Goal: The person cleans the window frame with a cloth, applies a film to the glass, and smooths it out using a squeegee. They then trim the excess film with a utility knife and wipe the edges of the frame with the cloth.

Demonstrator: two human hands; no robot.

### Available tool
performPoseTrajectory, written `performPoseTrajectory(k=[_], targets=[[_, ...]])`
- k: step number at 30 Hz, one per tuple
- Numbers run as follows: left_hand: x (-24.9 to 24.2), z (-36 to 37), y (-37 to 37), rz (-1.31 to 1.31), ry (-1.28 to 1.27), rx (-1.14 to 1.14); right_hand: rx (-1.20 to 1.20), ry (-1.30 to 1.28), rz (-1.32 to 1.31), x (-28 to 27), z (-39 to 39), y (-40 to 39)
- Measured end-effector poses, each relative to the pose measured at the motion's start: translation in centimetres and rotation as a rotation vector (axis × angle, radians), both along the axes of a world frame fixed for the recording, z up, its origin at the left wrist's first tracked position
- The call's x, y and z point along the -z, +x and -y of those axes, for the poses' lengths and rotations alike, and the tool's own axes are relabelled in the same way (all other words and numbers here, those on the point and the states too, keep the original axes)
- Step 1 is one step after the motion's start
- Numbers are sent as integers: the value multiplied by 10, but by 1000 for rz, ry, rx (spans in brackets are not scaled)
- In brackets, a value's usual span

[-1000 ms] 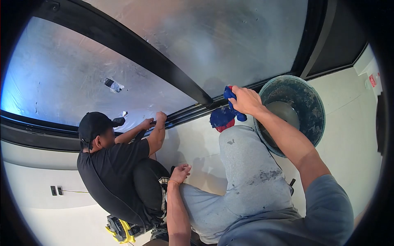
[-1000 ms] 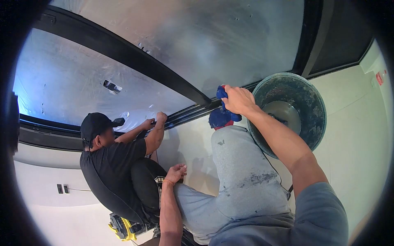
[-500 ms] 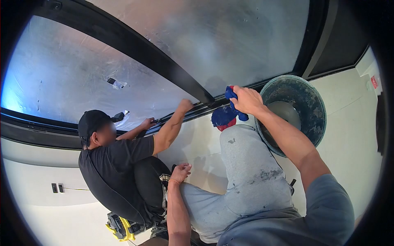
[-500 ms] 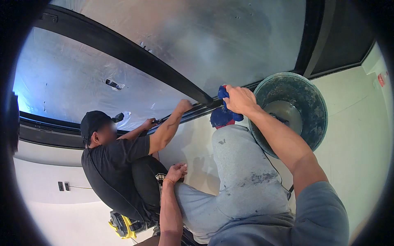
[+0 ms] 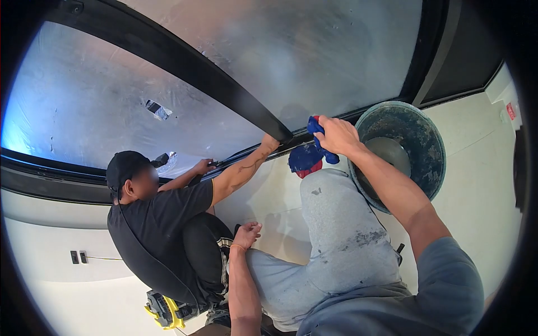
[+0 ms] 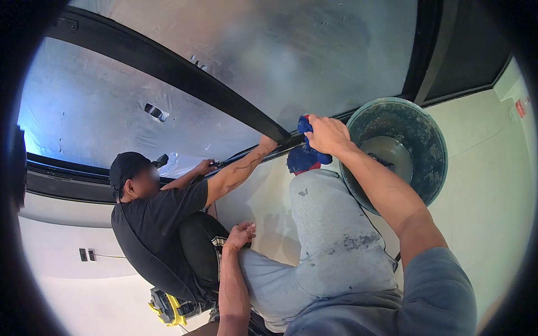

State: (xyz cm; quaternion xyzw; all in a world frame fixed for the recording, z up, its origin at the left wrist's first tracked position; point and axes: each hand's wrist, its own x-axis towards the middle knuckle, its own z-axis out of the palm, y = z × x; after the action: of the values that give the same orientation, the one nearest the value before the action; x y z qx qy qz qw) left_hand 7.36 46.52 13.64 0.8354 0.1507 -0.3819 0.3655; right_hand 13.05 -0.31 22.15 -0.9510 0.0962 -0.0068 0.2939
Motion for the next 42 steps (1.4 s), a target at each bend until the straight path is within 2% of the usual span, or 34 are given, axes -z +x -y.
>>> performPoseTrajectory(k=[23,42], targets=[[-20,8,-6,52,25,47,-11,-17,22,6,-1,0],[-11,4,-3,41,23,46,5,-17,36,4,0,0]])
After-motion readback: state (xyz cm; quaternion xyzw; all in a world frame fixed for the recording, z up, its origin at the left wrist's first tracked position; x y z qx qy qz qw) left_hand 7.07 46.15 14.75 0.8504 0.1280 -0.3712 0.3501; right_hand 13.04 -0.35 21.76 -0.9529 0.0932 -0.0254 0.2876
